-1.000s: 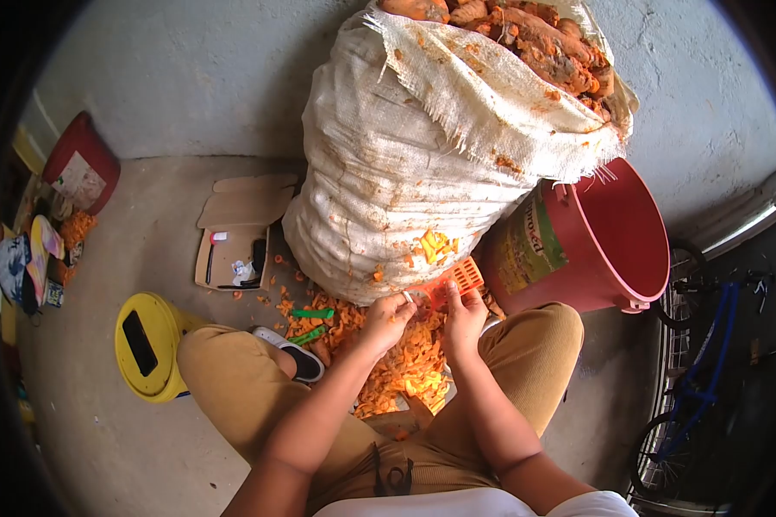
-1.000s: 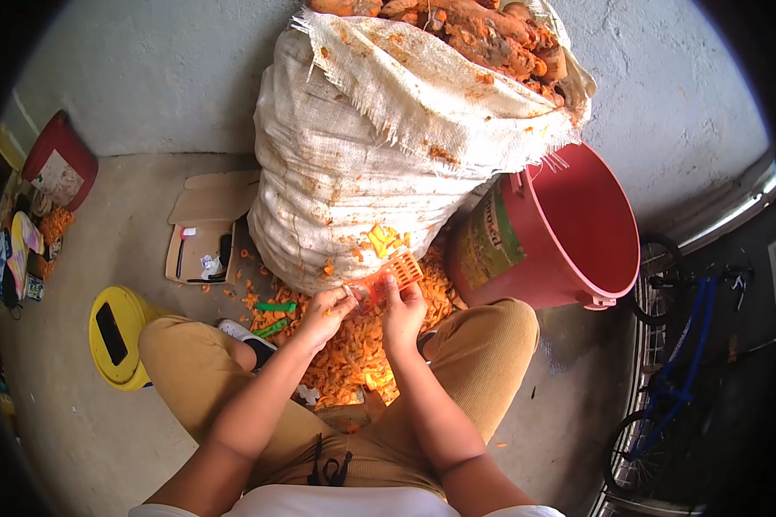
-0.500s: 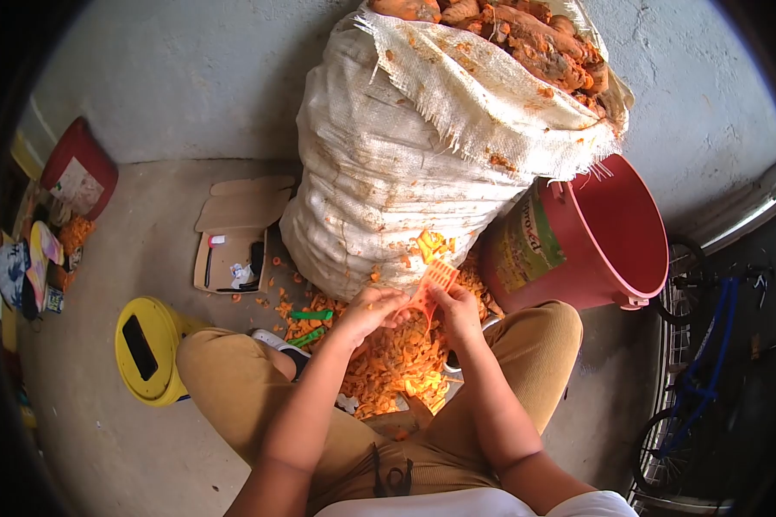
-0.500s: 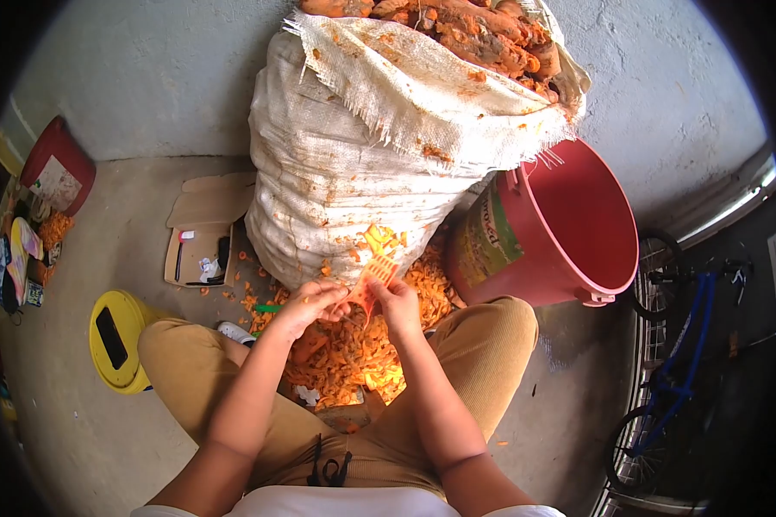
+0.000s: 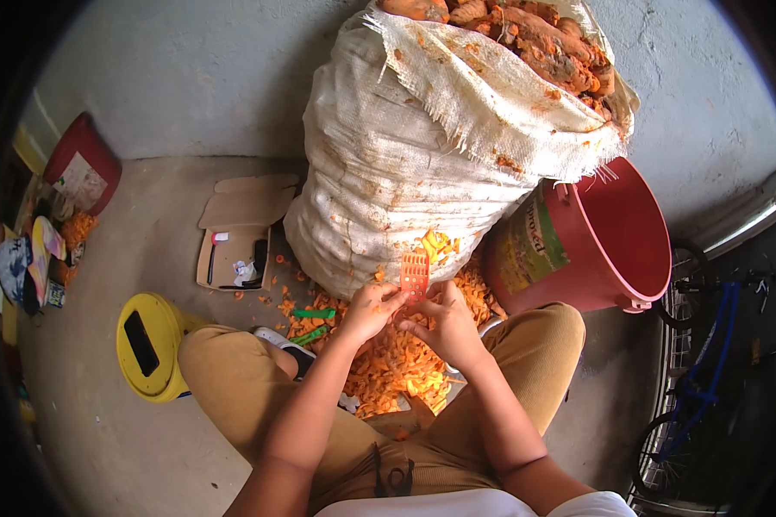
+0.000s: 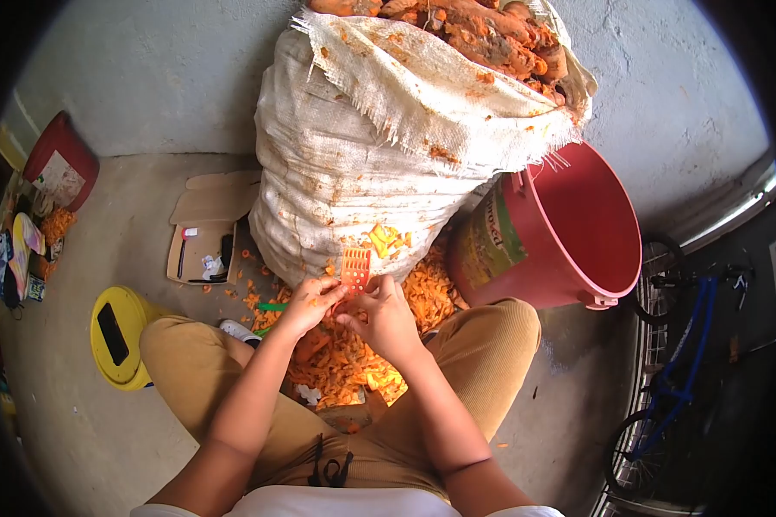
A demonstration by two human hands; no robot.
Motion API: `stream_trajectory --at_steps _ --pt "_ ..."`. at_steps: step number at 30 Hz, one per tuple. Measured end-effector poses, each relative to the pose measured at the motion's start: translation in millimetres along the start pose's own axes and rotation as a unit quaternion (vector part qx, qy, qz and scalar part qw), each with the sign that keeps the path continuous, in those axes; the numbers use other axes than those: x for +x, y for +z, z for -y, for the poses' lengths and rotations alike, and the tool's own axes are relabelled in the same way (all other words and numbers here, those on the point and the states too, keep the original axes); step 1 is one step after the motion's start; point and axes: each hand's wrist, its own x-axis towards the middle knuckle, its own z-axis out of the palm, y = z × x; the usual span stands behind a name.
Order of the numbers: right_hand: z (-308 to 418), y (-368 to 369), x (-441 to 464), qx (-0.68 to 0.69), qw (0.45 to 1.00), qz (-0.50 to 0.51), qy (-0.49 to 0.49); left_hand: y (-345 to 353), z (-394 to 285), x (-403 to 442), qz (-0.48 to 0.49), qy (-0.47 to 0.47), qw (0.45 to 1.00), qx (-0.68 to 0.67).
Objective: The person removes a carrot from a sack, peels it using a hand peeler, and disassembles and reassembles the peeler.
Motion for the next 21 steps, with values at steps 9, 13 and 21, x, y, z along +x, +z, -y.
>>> stream_trajectory --at_steps 9,13,21 --pt "-12 25 -5 0.008 0.999 -0.006 0.051 4 0 2 -0.042 0.022 0.999 0.028" --pt "-16 25 -4 0.061 0.992 0.063 0.087 4 -9 -2 -0.051 0.046 0.996 0.064" --pt "-22 37 -5 0.101 0.991 0.047 0.075 6 -14 -5 -0.073 0.076 0.976 0.189"
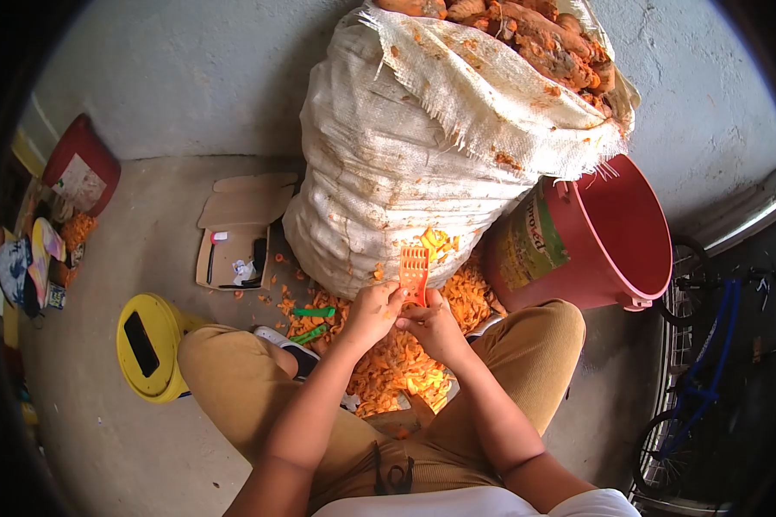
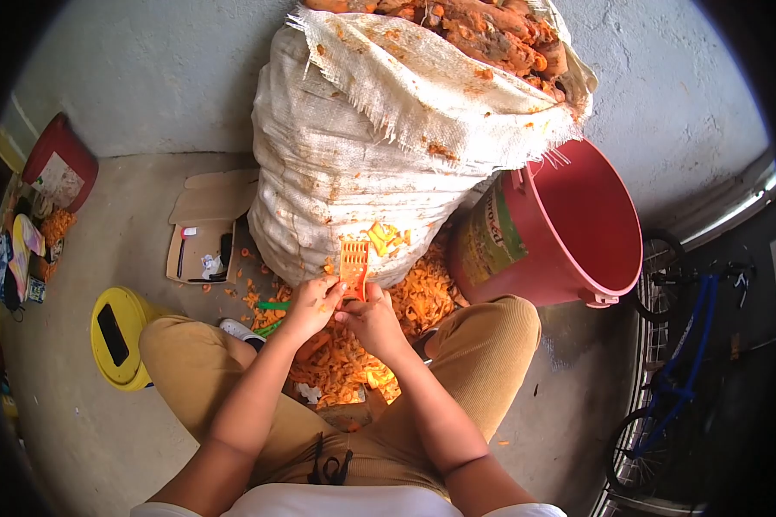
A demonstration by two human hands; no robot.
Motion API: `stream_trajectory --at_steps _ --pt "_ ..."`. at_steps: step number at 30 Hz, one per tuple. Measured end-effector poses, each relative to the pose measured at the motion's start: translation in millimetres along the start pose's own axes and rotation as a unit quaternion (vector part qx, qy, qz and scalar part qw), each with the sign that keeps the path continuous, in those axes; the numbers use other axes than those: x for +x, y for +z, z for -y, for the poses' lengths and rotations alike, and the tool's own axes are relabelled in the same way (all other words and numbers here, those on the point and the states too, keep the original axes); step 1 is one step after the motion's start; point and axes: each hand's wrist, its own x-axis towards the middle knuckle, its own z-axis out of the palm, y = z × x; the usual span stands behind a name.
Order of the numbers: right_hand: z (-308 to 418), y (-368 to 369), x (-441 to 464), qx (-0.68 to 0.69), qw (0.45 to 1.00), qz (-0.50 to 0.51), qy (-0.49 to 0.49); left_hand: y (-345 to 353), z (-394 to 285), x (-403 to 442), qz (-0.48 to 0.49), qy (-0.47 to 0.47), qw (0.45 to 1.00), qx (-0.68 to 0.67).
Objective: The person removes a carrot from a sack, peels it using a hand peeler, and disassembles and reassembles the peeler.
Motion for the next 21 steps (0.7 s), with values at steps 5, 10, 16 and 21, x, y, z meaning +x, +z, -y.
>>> stream_trajectory --at_steps 5,10,16,21 --pt "0 -2 2 0.033 0.999 0.005 0.013 -2 -7 -2 0.009 -0.015 0.998 -0.055" --pt "3 -4 2 0.07 0.998 0.0 0.007 1 7 2 0.016 0.001 0.999 -0.032" --pt "1 -6 1 0.028 0.999 0.016 -0.031 -2 6 3 0.038 -0.019 0.998 -0.039" --pt "3 -14 2 0.017 0.996 0.043 -0.08 -1 13 5 0.015 -0.009 1.0 -0.015"
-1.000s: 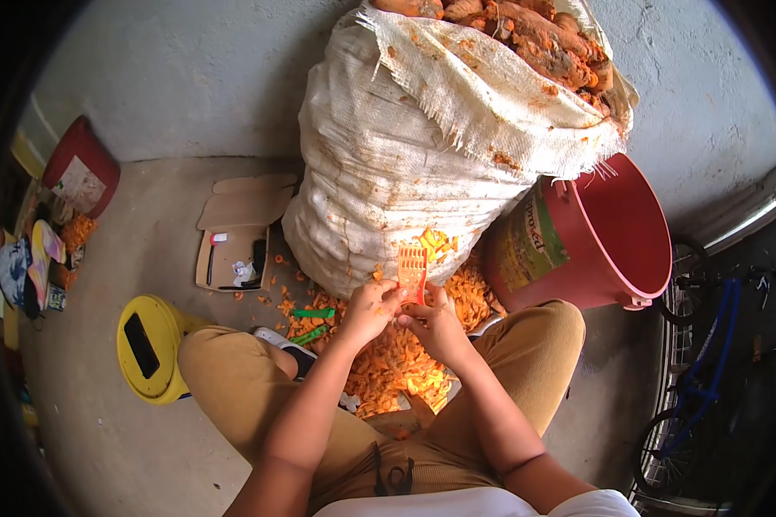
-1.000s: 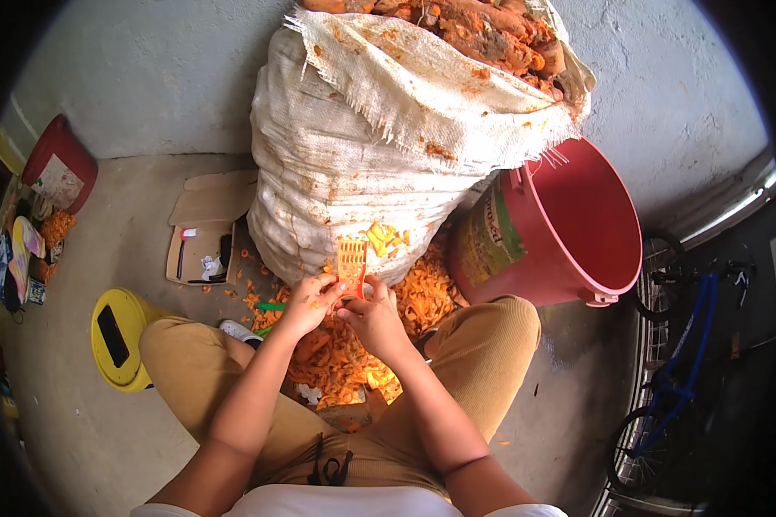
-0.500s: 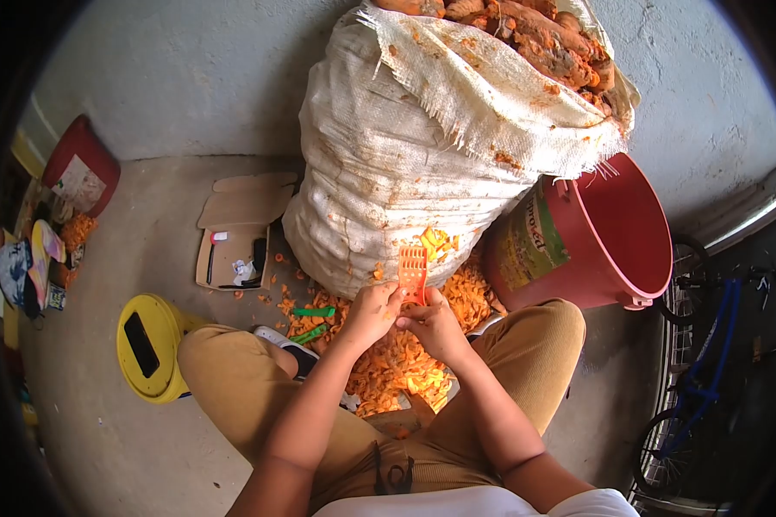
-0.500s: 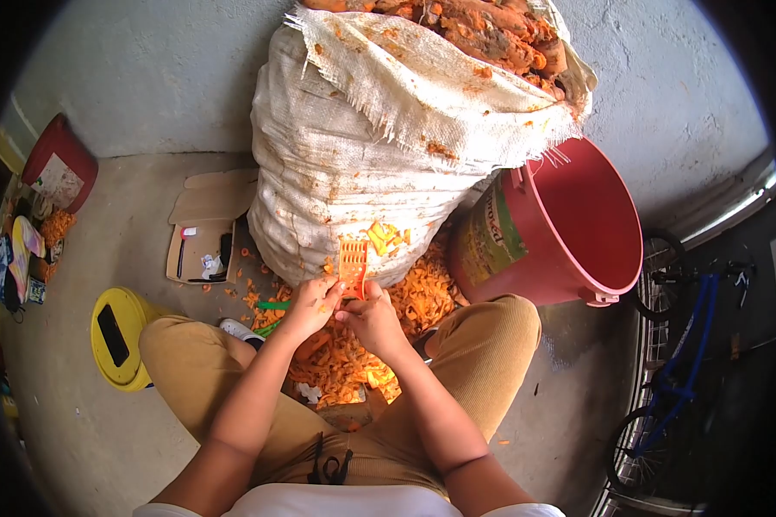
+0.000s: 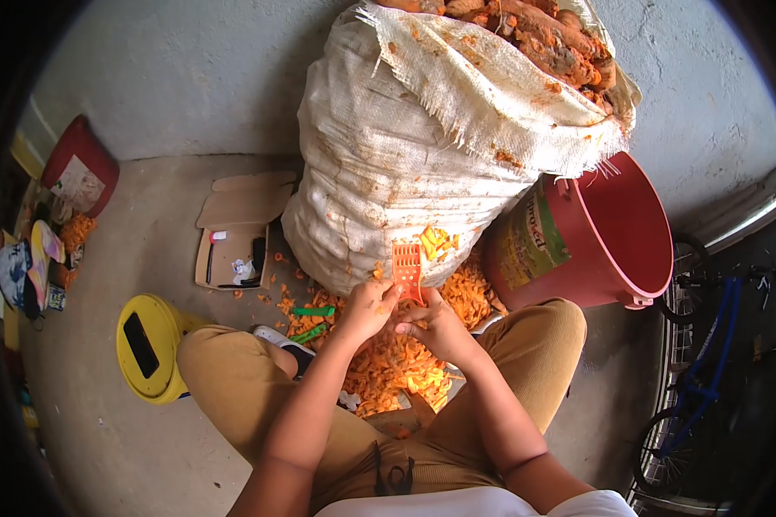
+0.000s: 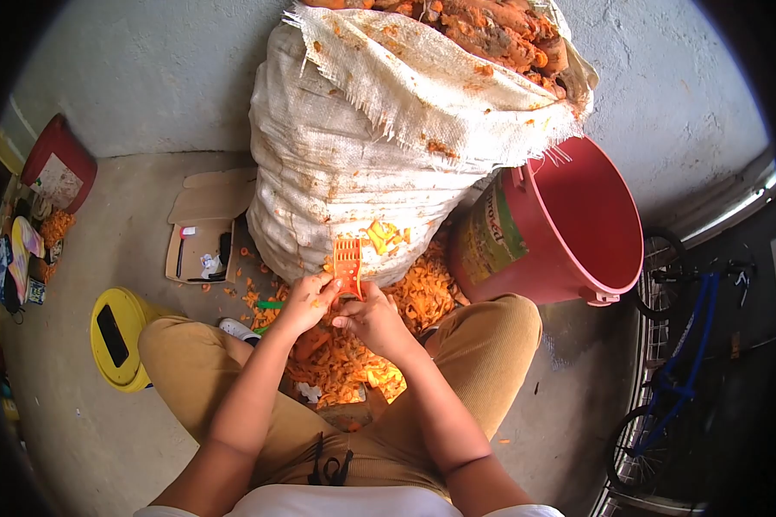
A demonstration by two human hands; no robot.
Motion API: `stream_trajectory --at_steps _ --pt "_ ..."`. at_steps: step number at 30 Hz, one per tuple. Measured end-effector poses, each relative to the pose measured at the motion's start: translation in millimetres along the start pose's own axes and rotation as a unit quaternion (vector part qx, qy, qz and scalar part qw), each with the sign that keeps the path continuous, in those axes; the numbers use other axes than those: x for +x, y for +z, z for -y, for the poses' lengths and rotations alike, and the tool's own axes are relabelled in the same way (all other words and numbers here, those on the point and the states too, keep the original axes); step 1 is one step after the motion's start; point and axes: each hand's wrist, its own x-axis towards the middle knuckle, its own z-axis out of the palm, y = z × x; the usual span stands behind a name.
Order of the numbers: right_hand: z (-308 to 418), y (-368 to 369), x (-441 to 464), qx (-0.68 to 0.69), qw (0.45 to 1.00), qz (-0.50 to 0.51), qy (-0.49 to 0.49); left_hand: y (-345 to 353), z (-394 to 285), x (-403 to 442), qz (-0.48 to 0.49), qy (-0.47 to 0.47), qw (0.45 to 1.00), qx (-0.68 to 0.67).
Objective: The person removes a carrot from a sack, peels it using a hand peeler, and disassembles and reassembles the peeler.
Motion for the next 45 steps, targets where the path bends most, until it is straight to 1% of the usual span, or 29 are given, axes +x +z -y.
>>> stream_trajectory --at_steps 3,5,6,8,11,12,15,18,21,24,27,30,32,35,39,45 --pt "8 -6 -2 0.071 0.996 0.038 0.048 0 -2 -1 0.001 0.007 1.0 0.021" --pt "9 -3 -3 0.03 0.999 -0.011 0.013 1 3 0 -0.002 0.012 1.0 0.019" --pt "9 -2 -3 0.01 0.999 -0.035 -0.005 1 6 1 0.005 -0.001 1.0 -0.015" --pt "14 -3 -3 -0.034 0.998 -0.06 -0.014 2 11 3 0.019 -0.027 0.996 -0.081" --pt "19 -6 -2 -0.078 0.991 -0.108 -0.032 1 11 4 0.029 -0.058 0.991 -0.113" --pt "20 -8 -1 -0.089 0.987 -0.125 -0.039 2 14 4 0.021 -0.054 0.992 -0.112" --pt "18 -13 -1 -0.04 0.996 -0.078 0.0 5 20 5 0.006 -0.048 0.994 -0.101" --pt "25 -14 -1 0.079 0.993 -0.082 0.006 2 17 4 0.009 -0.05 0.995 -0.083" --pt "23 -9 1 0.074 0.987 -0.139 -0.041 1 14 3 0.001 -0.057 0.994 -0.095" --pt "25 -10 1 0.072 0.986 -0.145 -0.029 -3 10 2 0.003 -0.071 0.992 -0.101" --pt "18 -7 2 0.031 0.982 -0.164 -0.085 -6 7 3 0.02 -0.078 0.994 -0.078" --pt "16 -11 2 -0.036 0.978 -0.153 -0.137 -7 9 4 0.03 -0.068 0.995 -0.061" --pt "17 -10 2 -0.034 0.979 -0.152 -0.132 -9 5 2 0.031 -0.064 0.995 -0.066" --pt "20 -11 2 -0.025 0.983 -0.136 -0.124 -12 0 2 0.039 -0.09 0.993 -0.063" --pt "19 -8 2 -0.011 0.985 -0.12 -0.126 -14 -1 1 0.043 -0.088 0.992 -0.074" --pt "15 -8 1 -0.042 0.983 -0.117 -0.132 -14 0 1 0.045 -0.081 0.992 -0.091"
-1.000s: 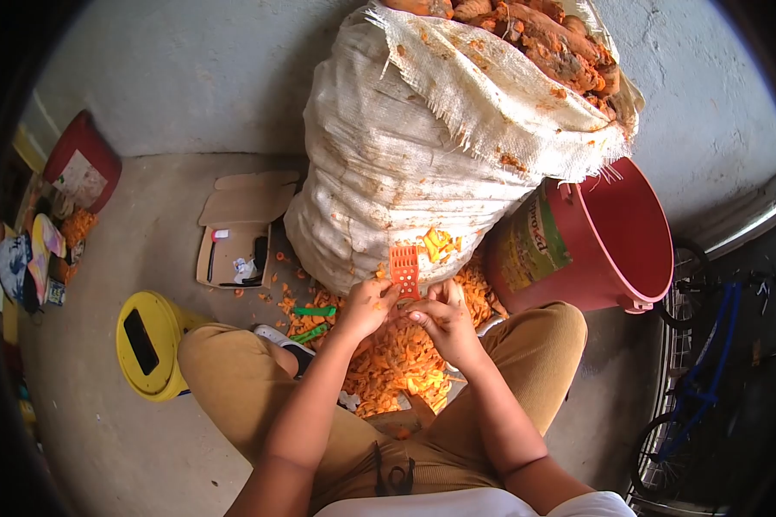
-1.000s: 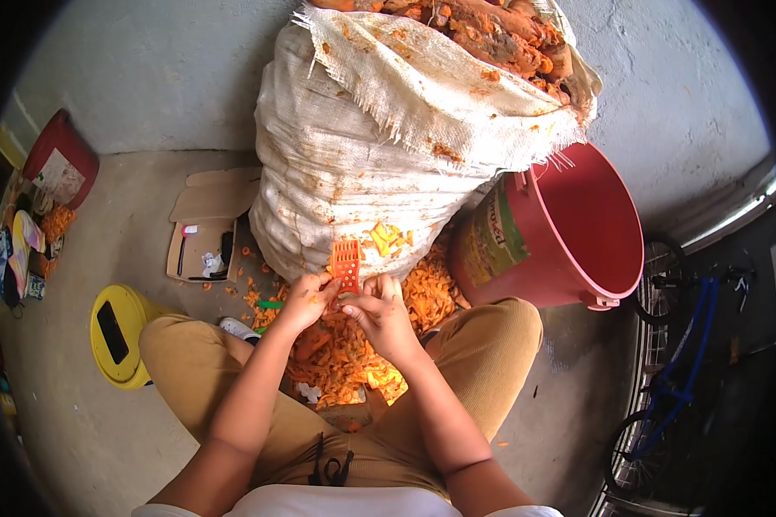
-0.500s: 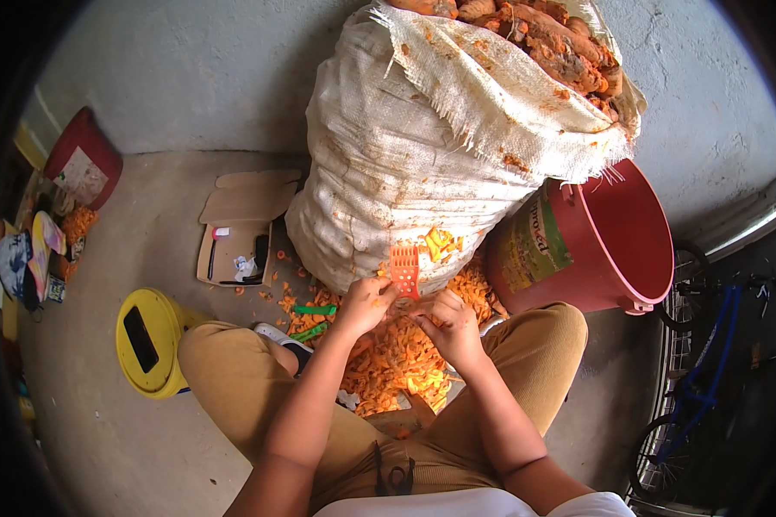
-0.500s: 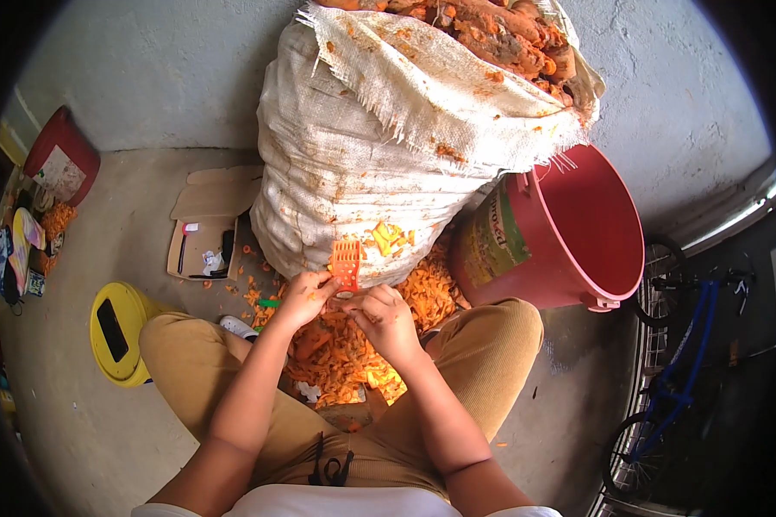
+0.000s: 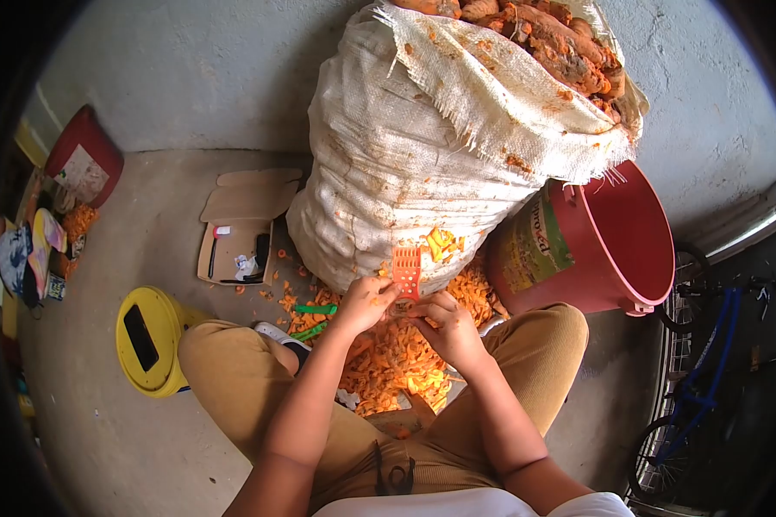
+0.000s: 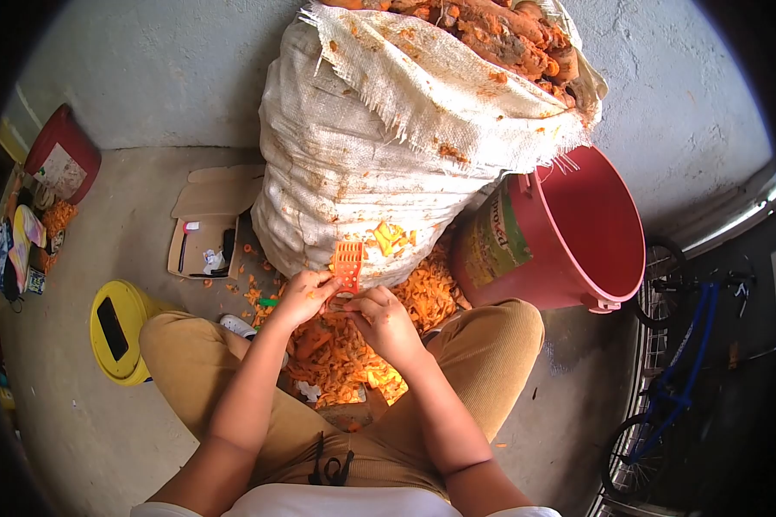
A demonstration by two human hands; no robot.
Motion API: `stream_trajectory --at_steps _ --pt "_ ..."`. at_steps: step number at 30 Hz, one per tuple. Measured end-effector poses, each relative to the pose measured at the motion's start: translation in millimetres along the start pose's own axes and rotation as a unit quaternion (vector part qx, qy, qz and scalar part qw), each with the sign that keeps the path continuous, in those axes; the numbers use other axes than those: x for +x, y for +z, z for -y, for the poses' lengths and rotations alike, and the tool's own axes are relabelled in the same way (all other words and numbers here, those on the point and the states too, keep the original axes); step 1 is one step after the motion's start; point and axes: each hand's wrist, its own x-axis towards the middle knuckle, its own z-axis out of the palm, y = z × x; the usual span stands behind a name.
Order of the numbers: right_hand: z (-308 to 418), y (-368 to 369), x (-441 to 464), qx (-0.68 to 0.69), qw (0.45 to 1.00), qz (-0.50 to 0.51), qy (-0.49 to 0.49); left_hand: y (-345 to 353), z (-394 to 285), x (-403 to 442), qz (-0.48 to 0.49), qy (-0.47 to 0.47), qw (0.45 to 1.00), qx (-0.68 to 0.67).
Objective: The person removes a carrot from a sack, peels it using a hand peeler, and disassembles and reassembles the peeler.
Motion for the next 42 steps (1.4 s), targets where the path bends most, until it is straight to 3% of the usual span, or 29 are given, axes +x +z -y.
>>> stream_trajectory --at_steps 11,36,42 --pt "-1.8 1.9 0.2 -0.006 1.0 0.006 -0.008 -1.0 3.9 2.5 0.011 0.002 1.0 0.023" --pt "0.8 8.3 0.9 -0.001 0.997 -0.077 0.001 -0.3 4.2 2.7 0.044 -0.04 0.989 -0.139" --pt "1.6 5.4 1.3 -0.021 0.998 -0.053 -0.009 -1.0 4.0 2.2 0.049 -0.044 0.987 -0.148"
